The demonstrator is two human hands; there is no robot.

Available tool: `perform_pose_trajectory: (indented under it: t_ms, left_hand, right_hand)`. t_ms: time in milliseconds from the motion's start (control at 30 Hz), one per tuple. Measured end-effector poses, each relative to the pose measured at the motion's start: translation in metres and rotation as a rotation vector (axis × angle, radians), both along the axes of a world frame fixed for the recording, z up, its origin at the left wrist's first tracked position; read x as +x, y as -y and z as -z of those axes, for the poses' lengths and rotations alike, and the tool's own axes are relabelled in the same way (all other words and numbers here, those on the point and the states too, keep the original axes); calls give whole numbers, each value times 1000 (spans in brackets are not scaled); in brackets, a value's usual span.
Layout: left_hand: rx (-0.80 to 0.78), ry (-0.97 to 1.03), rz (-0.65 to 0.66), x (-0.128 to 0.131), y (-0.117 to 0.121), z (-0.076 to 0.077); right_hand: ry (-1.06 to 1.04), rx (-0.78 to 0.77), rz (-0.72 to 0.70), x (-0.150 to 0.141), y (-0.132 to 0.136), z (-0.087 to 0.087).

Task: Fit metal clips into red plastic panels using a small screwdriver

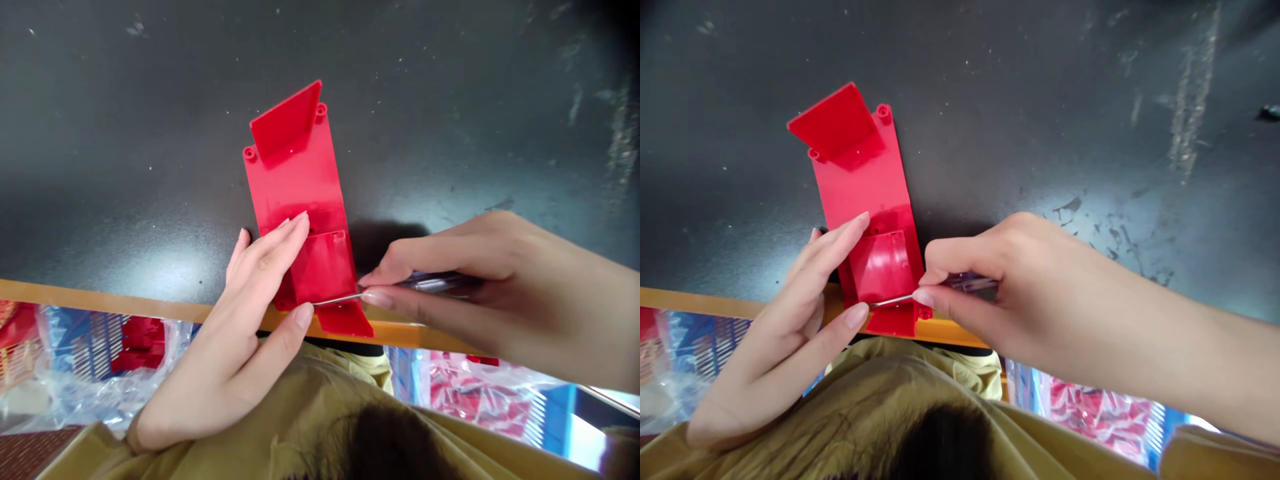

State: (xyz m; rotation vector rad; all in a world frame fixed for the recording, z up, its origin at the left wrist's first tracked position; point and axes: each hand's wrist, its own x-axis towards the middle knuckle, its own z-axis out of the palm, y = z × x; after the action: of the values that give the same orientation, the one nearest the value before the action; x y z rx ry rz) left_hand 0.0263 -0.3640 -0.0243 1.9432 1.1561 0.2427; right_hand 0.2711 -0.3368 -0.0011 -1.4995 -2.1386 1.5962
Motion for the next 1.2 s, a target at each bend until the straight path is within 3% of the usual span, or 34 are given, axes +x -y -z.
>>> perform_pose_trajectory:
  t_ms: [233,833,1067,1200]
  left_hand:
    - [-4,-23,-26,2,1,3]
    - [7,-23,-67,10,4,2]
    - [21,-30,-108,14,4,0]
    - [20,-28,-106,15,2,1]
  right_hand:
    - [-85,139,-80,3,-6,14]
    - [-73,20,-96,2,-14,10]
    - [-49,5,-64,2,-2,14]
    - [9,-24,-18,-4,6,7]
